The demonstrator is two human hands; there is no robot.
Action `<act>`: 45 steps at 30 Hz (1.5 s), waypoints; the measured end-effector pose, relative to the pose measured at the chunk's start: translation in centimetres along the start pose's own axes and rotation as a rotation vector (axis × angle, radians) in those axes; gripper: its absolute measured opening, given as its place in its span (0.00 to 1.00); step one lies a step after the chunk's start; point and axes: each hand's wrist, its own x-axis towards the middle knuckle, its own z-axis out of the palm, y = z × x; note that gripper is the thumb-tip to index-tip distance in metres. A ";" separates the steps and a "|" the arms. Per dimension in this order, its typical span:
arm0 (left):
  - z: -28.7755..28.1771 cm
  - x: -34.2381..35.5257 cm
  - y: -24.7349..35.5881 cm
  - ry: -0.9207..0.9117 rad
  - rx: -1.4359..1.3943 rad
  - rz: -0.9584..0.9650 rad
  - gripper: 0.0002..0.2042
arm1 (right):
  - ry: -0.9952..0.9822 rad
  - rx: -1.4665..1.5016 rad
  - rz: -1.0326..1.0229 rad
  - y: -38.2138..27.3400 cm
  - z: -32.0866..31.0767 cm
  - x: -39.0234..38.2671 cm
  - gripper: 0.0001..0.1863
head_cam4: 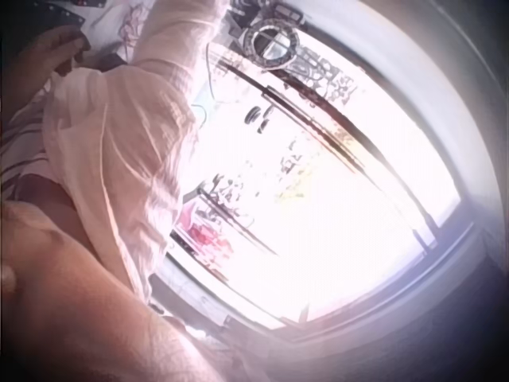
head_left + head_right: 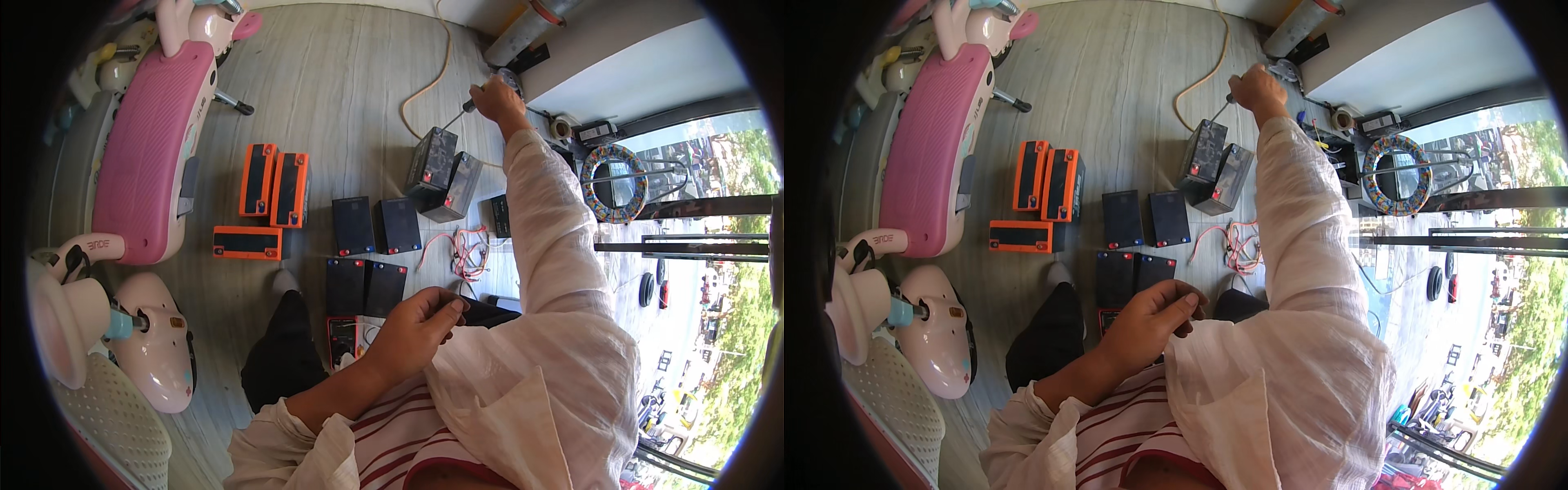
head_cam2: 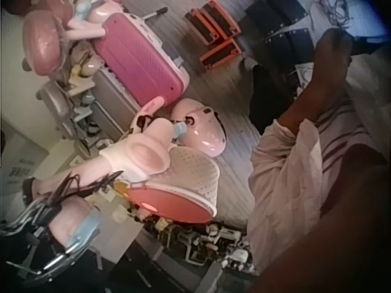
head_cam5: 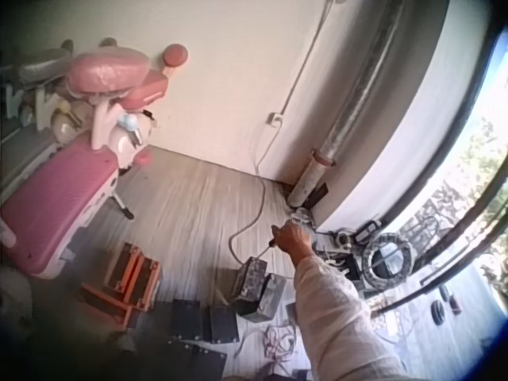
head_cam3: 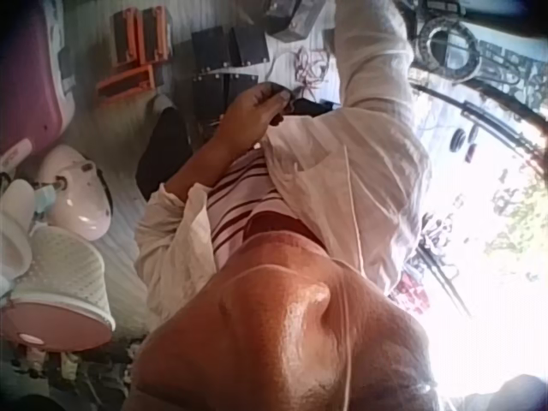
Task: The person uses a screwdriver to loosen and tighten terminals on several batteries. They then connect wires to the battery terminals and use a multimeter to measure voltage.
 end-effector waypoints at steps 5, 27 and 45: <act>-0.1 -0.1 -0.1 0.007 -0.011 0.008 0.12 | -0.131 -0.026 0.015 -0.7 -1.2 -0.3 0.31; -0.6 -0.6 0.0 0.013 -0.011 0.019 0.12 | -0.018 -0.018 -0.025 -1.1 -0.2 -1.2 0.28; -0.5 -0.6 0.1 0.028 -0.018 0.019 0.11 | -0.131 -0.023 0.060 -2.1 -2.0 -1.9 0.30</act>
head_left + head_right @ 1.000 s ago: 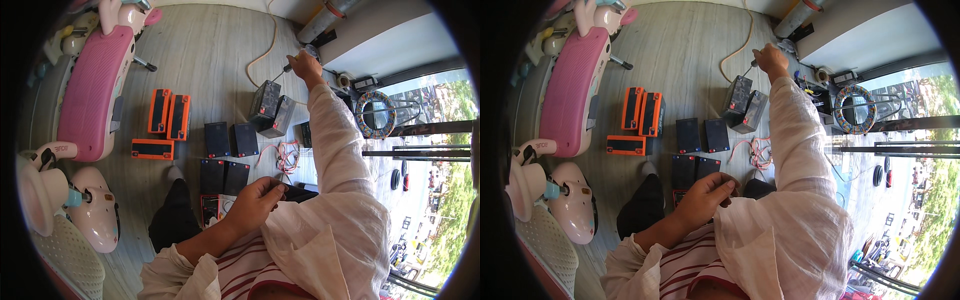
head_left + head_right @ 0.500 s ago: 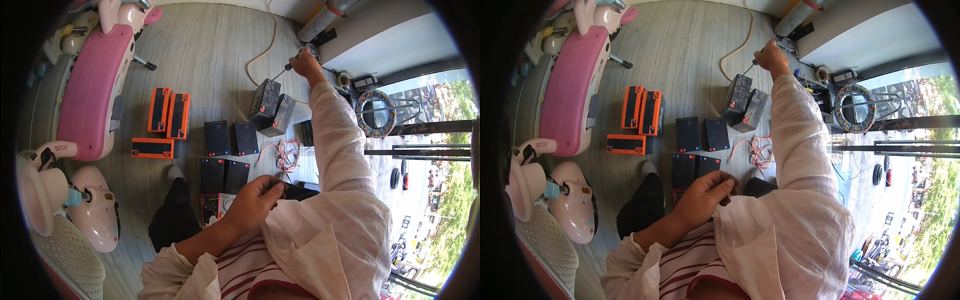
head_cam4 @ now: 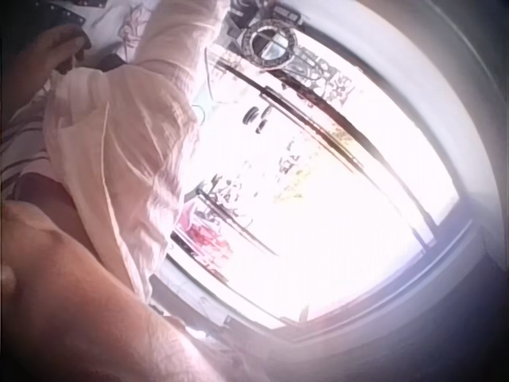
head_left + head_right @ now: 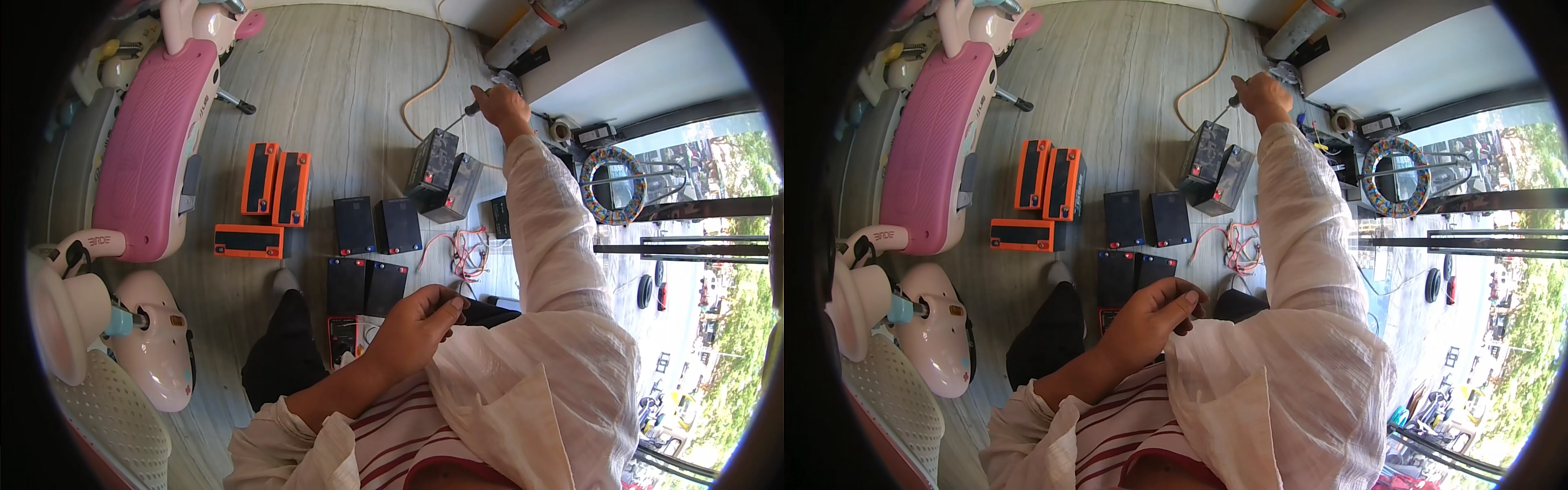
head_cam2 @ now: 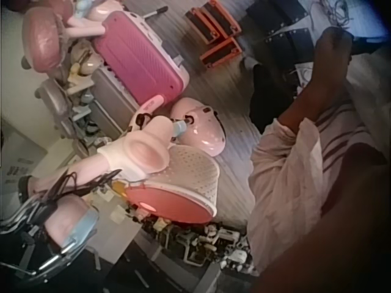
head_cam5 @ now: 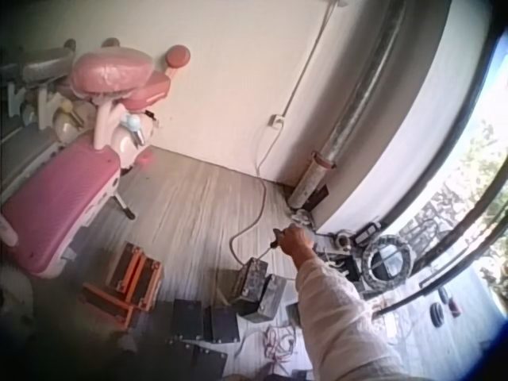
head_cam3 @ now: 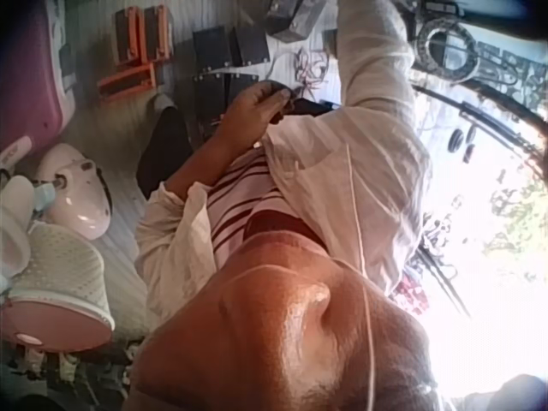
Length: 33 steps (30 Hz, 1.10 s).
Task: The person uses a screwdriver to loosen and tighten terminals on several batteries. They then connect wires to the battery terminals and use a multimeter to measure voltage.
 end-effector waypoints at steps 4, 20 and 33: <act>0.5 0.3 0.2 -0.031 -0.003 -0.003 0.11 | 0.345 0.076 -0.101 3.8 3.4 3.3 0.27; 0.1 -0.2 0.3 -0.016 0.011 -0.003 0.11 | 0.003 -0.034 -0.030 0.9 0.1 0.1 0.32; 0.1 -0.1 0.2 -0.042 0.019 0.008 0.12 | 0.096 0.005 -0.043 2.5 1.6 1.2 0.28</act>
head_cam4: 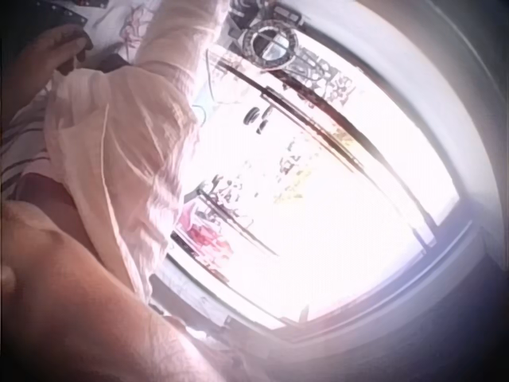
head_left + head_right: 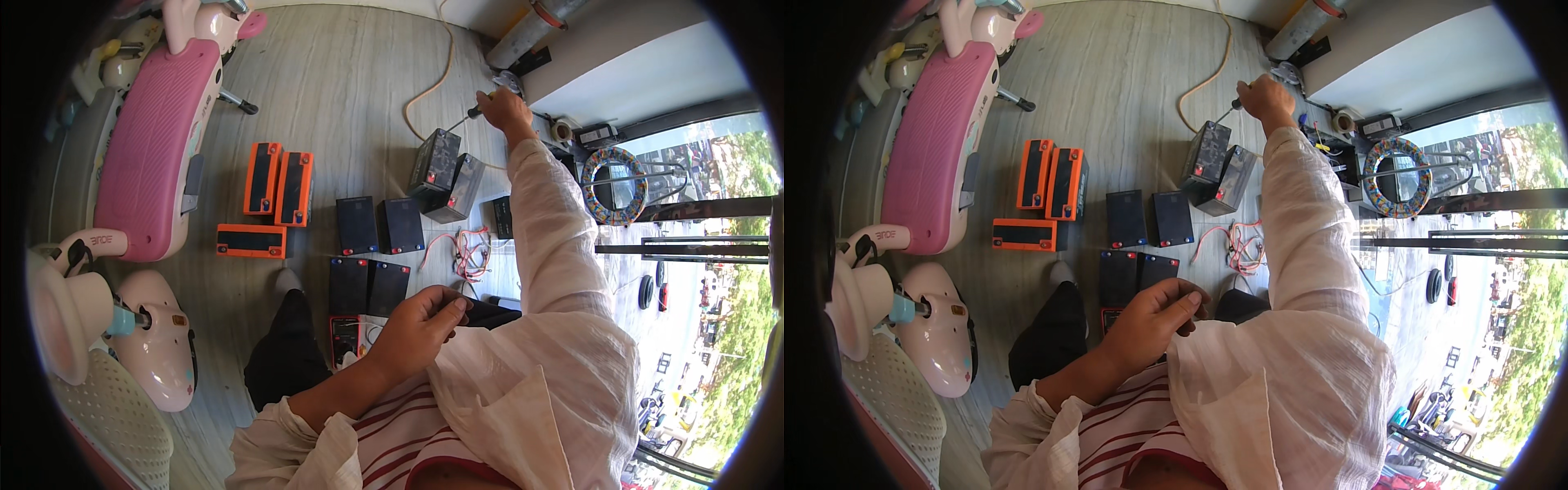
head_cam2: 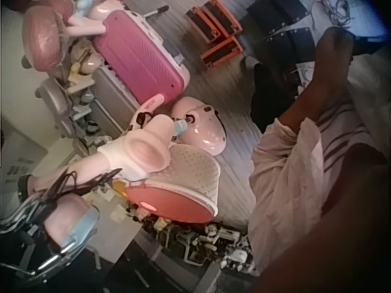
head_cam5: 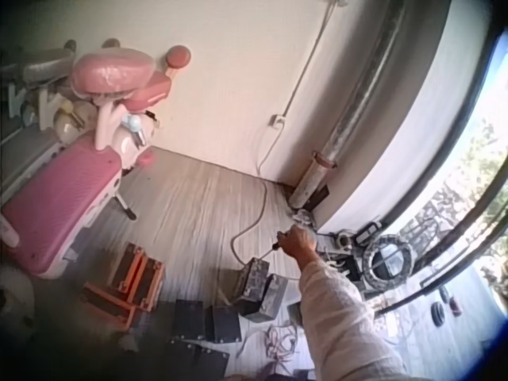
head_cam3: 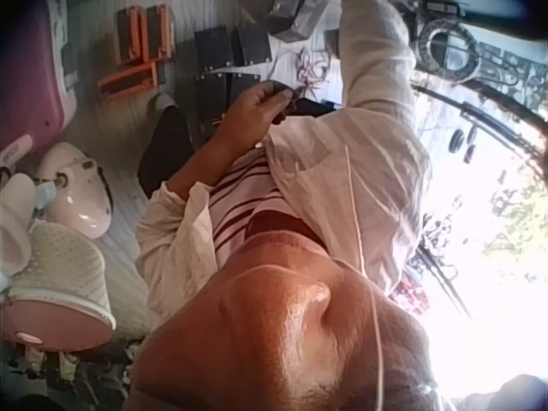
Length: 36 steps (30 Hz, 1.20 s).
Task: The person uses a screwdriver to loosen and tighten terminals on several batteries. They then connect wires to the battery terminals and use a multimeter to measure voltage.
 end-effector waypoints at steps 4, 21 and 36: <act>0.0 -0.1 0.0 0.011 -0.002 -0.005 0.12 | -0.016 0.045 -0.130 0.2 0.2 0.3 0.31; -0.6 -0.4 0.8 0.110 -0.073 0.045 0.10 | 0.152 0.059 -0.161 1.2 2.4 0.2 0.31; -4.8 -1.4 2.7 0.479 -0.404 0.516 0.12 | 0.201 -0.327 -0.488 4.2 7.6 1.1 0.17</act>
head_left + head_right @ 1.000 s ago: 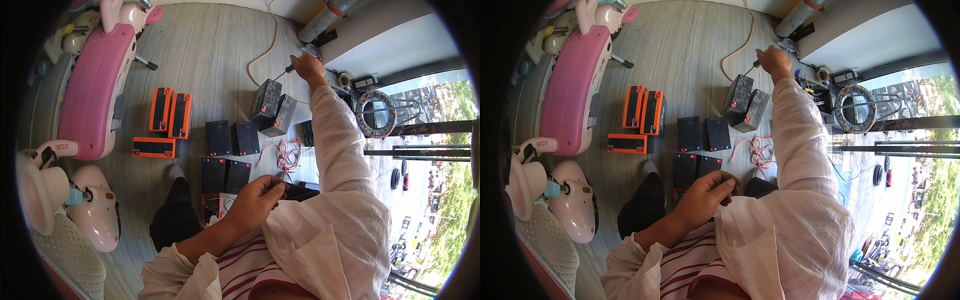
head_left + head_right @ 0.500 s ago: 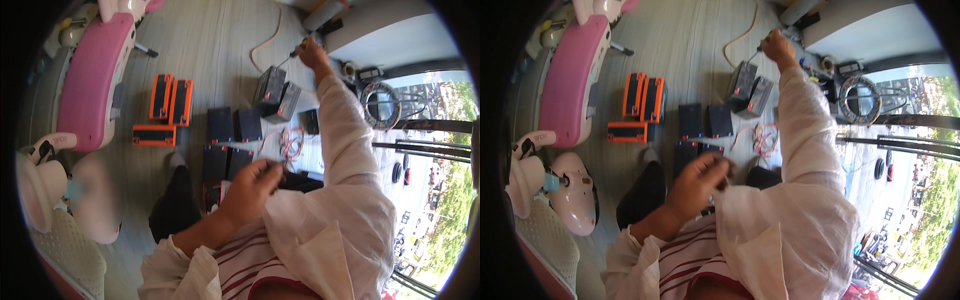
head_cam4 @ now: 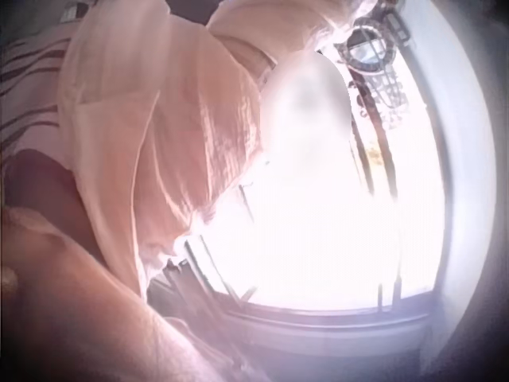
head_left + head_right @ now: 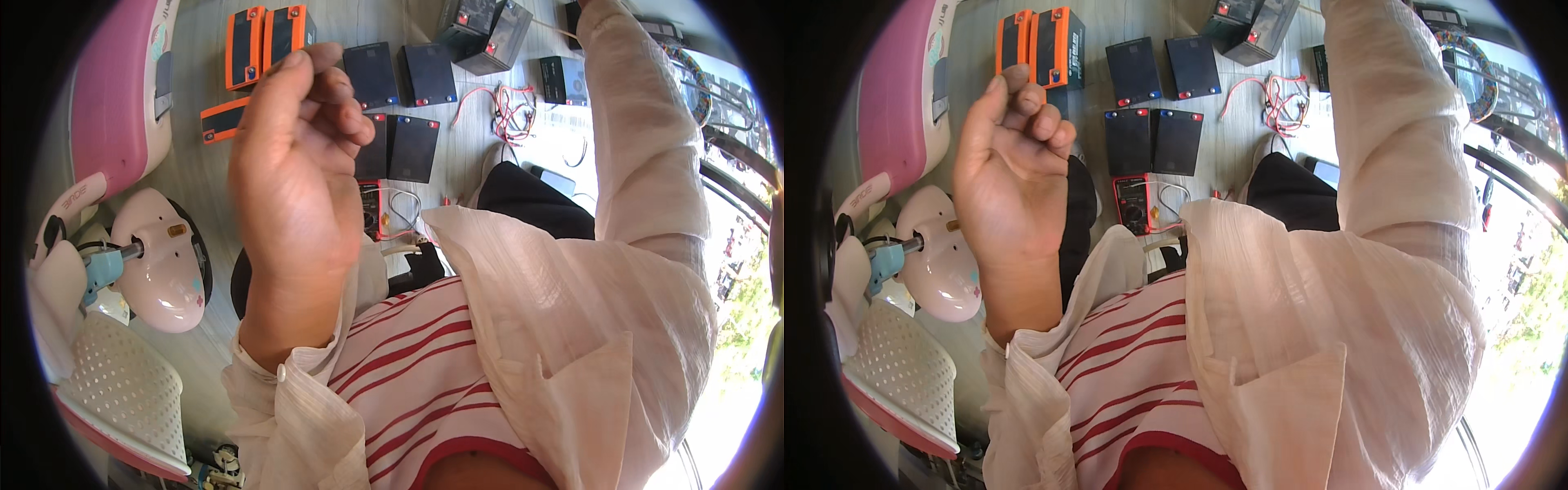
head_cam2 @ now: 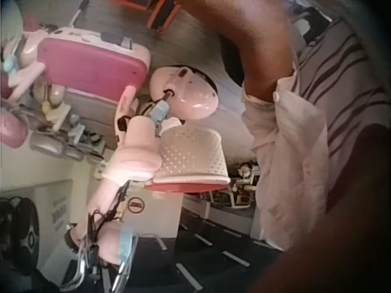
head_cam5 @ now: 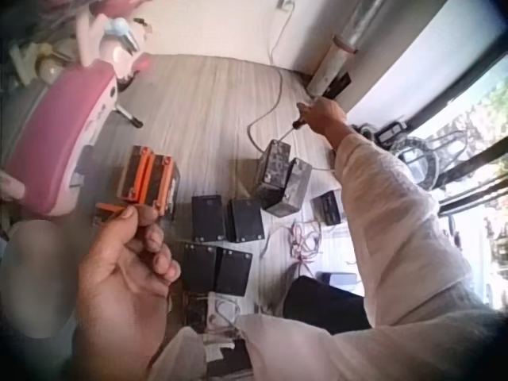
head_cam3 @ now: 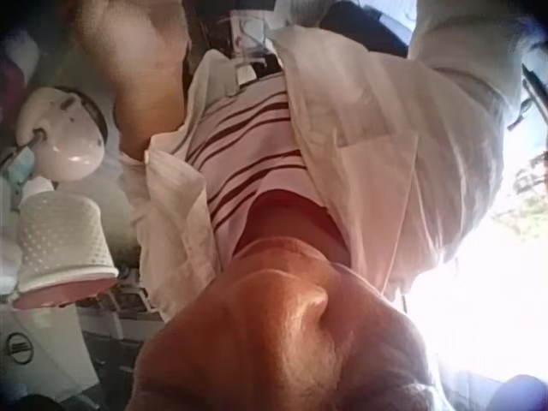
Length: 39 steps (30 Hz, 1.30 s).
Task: The person uses a screwdriver to loosen and tighten terminals on several batteries. They then connect wires to the battery terminals and use a multimeter to measure voltage.
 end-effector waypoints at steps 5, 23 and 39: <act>0.4 0.1 -0.3 -0.015 -0.053 -0.020 0.13 | -0.460 0.604 0.488 0.0 -3.8 -0.5 0.29; -0.1 -2.4 -1.3 0.041 -0.026 -0.087 0.12 | -0.348 0.611 0.530 -2.8 -6.6 -4.7 0.31; -0.9 -3.2 -0.3 0.068 -0.020 0.042 0.11 | 0.085 1.075 0.745 -3.3 -6.5 -12.2 0.25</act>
